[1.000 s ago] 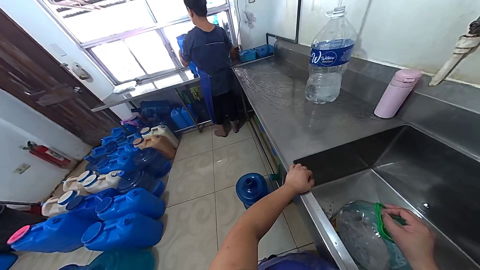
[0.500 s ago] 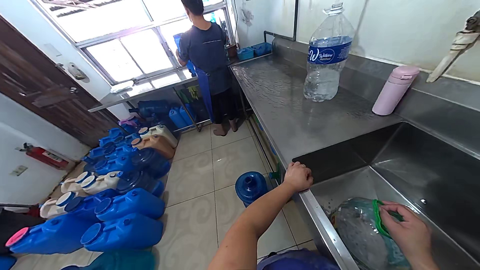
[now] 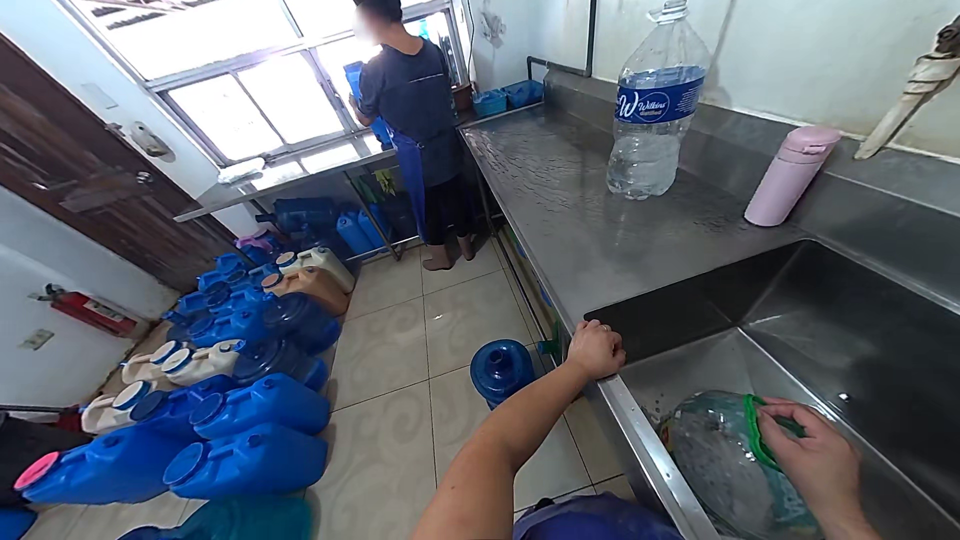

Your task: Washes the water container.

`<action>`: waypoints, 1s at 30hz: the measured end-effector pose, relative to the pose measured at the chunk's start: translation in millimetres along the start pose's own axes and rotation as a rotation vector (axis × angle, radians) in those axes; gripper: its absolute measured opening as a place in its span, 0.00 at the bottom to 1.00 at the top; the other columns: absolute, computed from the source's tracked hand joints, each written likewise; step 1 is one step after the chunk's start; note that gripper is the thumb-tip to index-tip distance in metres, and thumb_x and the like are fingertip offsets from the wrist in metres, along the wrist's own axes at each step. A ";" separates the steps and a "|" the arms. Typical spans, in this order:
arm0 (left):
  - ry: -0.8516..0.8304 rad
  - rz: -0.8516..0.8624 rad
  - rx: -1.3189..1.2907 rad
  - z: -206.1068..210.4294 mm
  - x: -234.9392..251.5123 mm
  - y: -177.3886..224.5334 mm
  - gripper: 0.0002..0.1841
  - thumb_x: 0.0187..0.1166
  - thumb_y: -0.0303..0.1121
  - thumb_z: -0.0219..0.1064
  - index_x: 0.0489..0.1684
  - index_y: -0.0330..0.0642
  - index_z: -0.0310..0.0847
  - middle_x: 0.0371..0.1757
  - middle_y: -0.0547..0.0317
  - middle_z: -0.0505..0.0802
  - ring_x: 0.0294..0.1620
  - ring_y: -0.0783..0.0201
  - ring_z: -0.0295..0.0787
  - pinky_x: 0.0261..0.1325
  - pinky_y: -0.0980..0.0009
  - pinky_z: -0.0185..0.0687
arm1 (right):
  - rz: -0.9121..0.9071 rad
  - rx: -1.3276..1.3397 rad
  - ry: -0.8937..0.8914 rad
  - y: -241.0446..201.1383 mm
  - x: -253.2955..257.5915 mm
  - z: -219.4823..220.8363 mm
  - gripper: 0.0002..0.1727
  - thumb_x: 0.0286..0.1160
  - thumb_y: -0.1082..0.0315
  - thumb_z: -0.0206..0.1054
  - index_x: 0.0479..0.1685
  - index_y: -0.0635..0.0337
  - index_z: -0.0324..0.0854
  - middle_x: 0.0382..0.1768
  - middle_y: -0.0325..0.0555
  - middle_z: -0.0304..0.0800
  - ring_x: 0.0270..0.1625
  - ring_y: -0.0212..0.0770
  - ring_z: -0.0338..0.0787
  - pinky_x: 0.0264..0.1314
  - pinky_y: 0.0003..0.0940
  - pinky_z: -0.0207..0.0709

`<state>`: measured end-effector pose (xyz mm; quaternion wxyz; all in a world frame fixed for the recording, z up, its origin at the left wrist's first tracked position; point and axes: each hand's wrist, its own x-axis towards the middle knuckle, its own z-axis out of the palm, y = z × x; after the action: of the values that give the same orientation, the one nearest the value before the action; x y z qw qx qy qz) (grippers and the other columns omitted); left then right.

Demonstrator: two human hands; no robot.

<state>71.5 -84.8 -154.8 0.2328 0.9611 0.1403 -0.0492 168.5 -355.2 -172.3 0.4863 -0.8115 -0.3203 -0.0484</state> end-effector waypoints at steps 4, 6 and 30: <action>0.006 0.002 0.000 0.2 -0.1 -0.1 0.17 0.85 0.35 0.57 0.50 0.30 0.88 0.56 0.38 0.90 0.70 0.44 0.79 0.80 0.48 0.57 | 0.001 -0.008 0.003 -0.4 -0.1 0.2 0.12 0.65 0.77 0.64 0.31 0.85 0.82 0.49 0.81 0.87 0.56 0.72 0.87 0.62 0.59 0.76; -0.002 -0.002 -0.002 0.4 0.5 -0.3 0.17 0.85 0.36 0.57 0.50 0.31 0.88 0.57 0.39 0.90 0.70 0.44 0.79 0.80 0.48 0.57 | 0.002 -0.009 0.005 -0.7 -0.2 0.2 0.12 0.65 0.77 0.64 0.31 0.84 0.82 0.48 0.81 0.87 0.55 0.71 0.87 0.61 0.59 0.76; -0.003 -0.011 -0.009 -0.1 1.2 -0.2 0.17 0.85 0.35 0.58 0.50 0.30 0.88 0.57 0.38 0.90 0.70 0.44 0.79 0.81 0.48 0.56 | -0.006 0.017 0.017 2.2 -1.2 0.8 0.12 0.65 0.76 0.64 0.30 0.85 0.82 0.49 0.82 0.87 0.56 0.71 0.87 0.62 0.57 0.76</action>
<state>72.6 -84.3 -155.0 0.2370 0.9592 0.1457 -0.0514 168.7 -355.8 -174.8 0.4956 -0.8061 -0.3188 -0.0541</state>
